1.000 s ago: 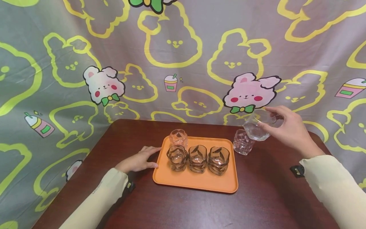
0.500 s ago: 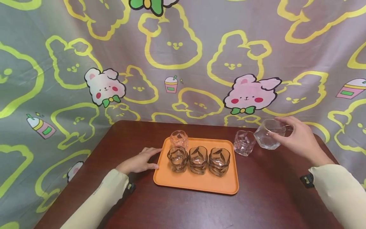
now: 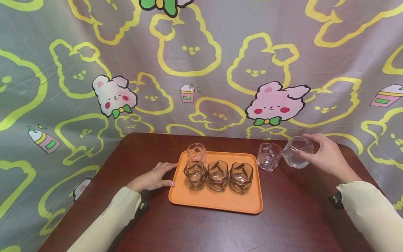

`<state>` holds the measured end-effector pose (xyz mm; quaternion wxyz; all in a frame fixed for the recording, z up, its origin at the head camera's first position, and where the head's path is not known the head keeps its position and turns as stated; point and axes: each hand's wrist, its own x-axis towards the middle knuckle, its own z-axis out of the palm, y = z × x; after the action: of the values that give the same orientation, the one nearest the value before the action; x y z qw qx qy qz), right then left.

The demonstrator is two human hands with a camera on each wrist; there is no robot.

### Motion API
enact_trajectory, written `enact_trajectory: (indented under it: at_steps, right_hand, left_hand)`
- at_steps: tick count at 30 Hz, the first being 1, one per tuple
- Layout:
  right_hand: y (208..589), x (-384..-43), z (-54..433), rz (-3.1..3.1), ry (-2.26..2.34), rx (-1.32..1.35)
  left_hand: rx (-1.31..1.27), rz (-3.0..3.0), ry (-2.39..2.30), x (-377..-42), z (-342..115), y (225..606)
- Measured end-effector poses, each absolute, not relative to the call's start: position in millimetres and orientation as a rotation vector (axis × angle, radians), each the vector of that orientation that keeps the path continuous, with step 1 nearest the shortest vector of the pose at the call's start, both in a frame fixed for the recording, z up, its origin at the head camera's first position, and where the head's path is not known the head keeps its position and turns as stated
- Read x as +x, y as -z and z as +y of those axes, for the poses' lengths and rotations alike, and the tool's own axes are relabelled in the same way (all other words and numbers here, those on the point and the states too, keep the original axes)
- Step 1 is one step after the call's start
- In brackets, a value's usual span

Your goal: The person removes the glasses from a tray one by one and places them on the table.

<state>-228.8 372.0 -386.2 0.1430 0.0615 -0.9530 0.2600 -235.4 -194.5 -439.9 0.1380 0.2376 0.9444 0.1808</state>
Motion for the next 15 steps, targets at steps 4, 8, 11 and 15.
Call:
enact_trajectory:
  at_steps: [4, 8, 11, 15]
  right_hand:
    - [393.3, -232.1, 370.0, -2.772, -0.739, 0.188]
    - [397.8, -233.3, 367.7, -2.792, -0.739, 0.226]
    - [400.3, -234.0, 366.0, -2.798, -0.729, 0.228]
    - [402.0, -235.1, 364.5, -2.796, -0.723, 0.221]
  left_hand:
    - [0.691, 2.732, -0.521, -235.2, -195.2, 440.0]
    - [0.686, 2.725, -0.522, -235.8, -195.2, 440.3]
    - [0.678, 2.722, -0.518, -236.7, -195.2, 440.8]
    - [0.669, 2.721, -0.520, -236.7, -195.4, 440.6]
